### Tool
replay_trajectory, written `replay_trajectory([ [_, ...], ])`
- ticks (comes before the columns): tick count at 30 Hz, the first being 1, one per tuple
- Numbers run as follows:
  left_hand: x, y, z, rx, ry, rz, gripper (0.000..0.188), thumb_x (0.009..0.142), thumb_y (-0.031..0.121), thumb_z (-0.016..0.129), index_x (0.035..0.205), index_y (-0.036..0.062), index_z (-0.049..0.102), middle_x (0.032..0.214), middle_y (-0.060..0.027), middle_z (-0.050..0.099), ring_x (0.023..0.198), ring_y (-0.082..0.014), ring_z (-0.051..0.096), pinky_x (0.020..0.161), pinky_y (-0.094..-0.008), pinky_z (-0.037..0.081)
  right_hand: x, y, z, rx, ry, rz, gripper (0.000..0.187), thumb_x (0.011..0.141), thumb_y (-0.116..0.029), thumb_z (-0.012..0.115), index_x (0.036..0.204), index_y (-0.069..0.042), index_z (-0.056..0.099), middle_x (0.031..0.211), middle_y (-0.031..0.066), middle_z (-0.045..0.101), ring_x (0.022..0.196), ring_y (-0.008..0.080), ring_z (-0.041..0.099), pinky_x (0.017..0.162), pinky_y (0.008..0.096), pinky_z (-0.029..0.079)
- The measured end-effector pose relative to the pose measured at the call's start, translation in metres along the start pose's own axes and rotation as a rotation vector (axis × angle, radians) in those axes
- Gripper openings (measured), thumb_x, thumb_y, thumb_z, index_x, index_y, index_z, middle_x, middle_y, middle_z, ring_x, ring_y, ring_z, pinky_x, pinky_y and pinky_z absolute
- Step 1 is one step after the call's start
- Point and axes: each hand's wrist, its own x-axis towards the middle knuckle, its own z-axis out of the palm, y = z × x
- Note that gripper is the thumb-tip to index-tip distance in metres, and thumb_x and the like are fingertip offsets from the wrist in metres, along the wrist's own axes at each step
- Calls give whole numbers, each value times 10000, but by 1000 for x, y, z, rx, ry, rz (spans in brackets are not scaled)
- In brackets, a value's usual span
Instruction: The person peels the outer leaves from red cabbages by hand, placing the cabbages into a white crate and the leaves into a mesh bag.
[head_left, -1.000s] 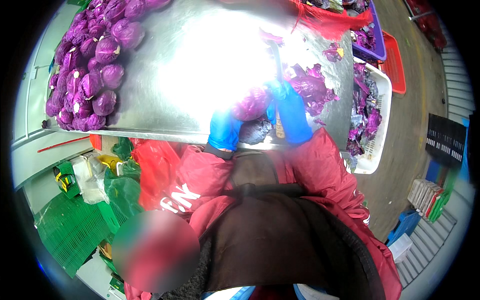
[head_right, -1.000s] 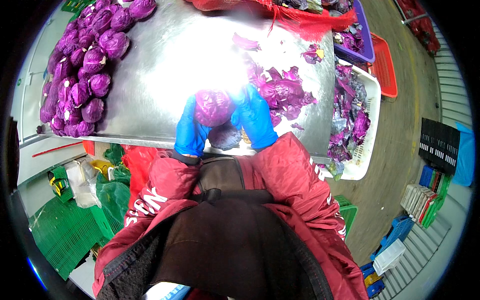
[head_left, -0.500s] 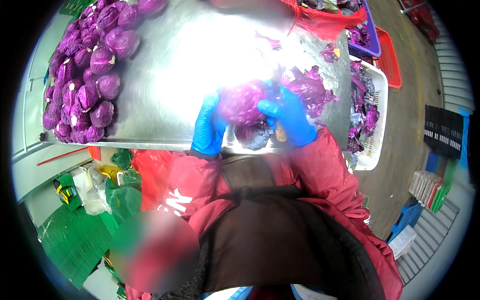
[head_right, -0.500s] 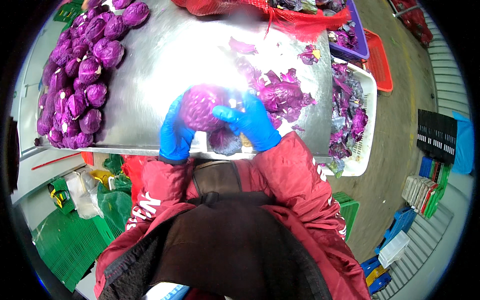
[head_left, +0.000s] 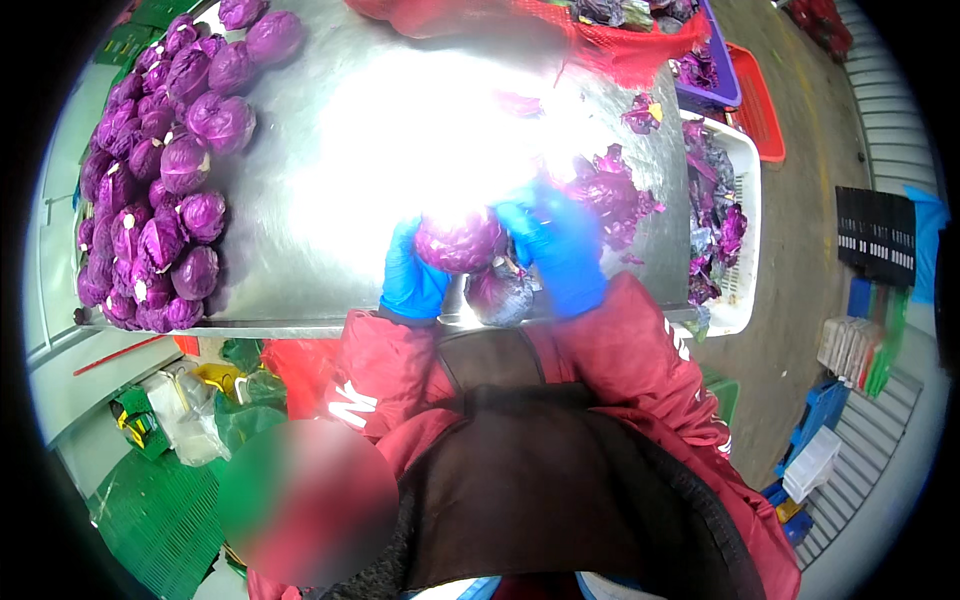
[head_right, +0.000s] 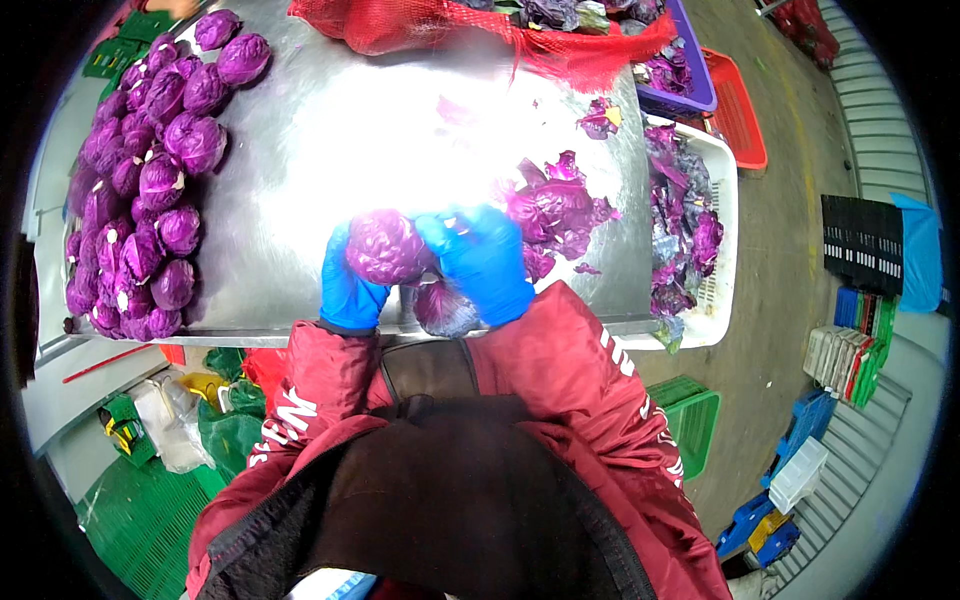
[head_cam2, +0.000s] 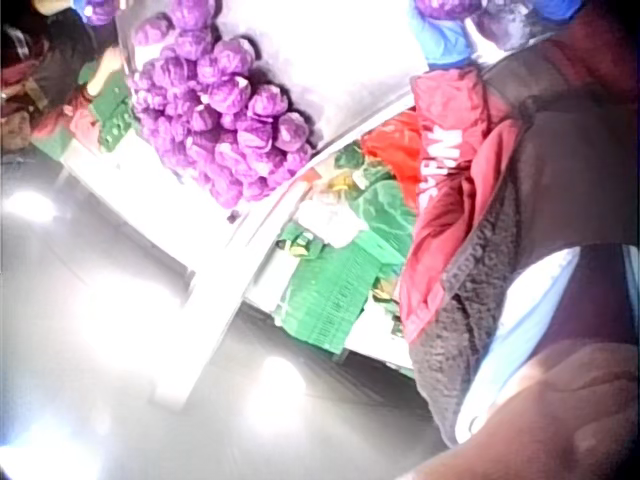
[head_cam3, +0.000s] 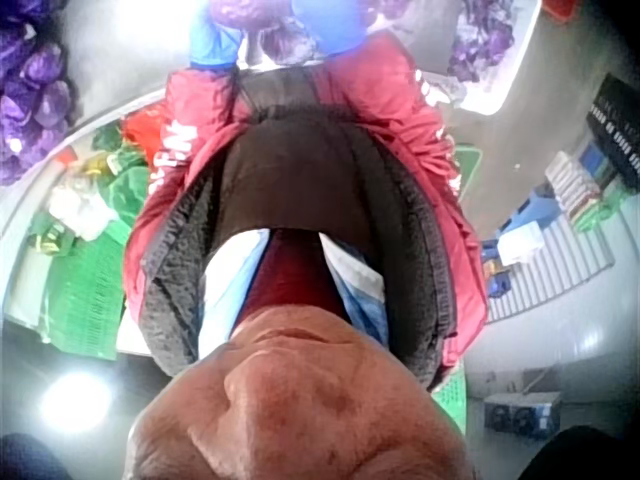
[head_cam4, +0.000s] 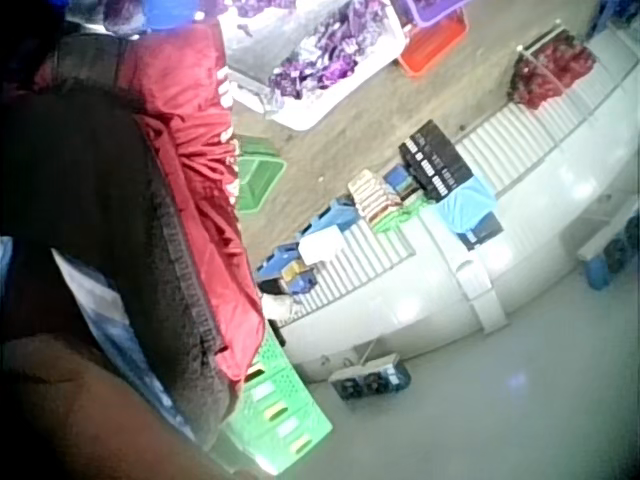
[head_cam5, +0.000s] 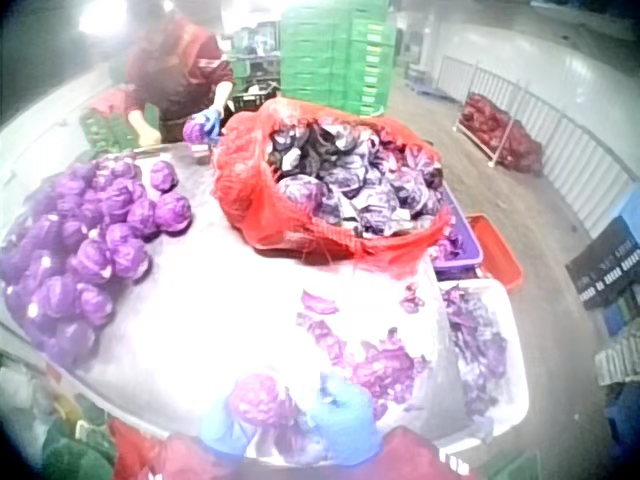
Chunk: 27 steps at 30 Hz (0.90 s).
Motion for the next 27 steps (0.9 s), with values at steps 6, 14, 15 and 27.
replay_trajectory([
  [6, 10, 5, 19, -80, 34, -58, 494, 897, 421, 501, 1187, 21, 505, 1120, -180, 589, 1030, -307, 582, 885, -480, 484, 16, 12, -32, 839, 12, 272, 136, 874, -199, 582, 919, -72, 602, 702, 26, 564, 611, 132, 553, 508, 255, 428],
  [14, 37, 25, -7, 1259, 3, 351, 430, 844, 353, 572, 1169, 75, 525, 1117, -101, 608, 1003, -239, 588, 888, -403, 459, 3, 162, -68, -807, 117, -156, 306, 851, -321, 644, 688, -62, 663, 560, 64, 530, 458, 120, 460, 462, 322, 362],
  [15, 37, 30, -24, 1264, 131, 367, 434, 841, 352, 574, 1177, 83, 522, 1132, -95, 605, 1010, -236, 585, 895, -397, 453, 2, 104, -40, -210, 152, 428, 274, 847, -293, 662, 707, -60, 688, 542, 14, 525, 430, 93, 414, 432, 279, 326],
  [27, 14, 266, -68, -254, 309, 874, 663, 816, 567, 525, 1331, 162, 424, 1354, -118, 446, 1227, -357, 417, 1034, -646, 238, 4, 135, -39, -58, 234, 405, 299, 878, -210, 629, 630, -57, 569, 527, 53, 573, 361, 87, 405, 375, 246, 298],
])
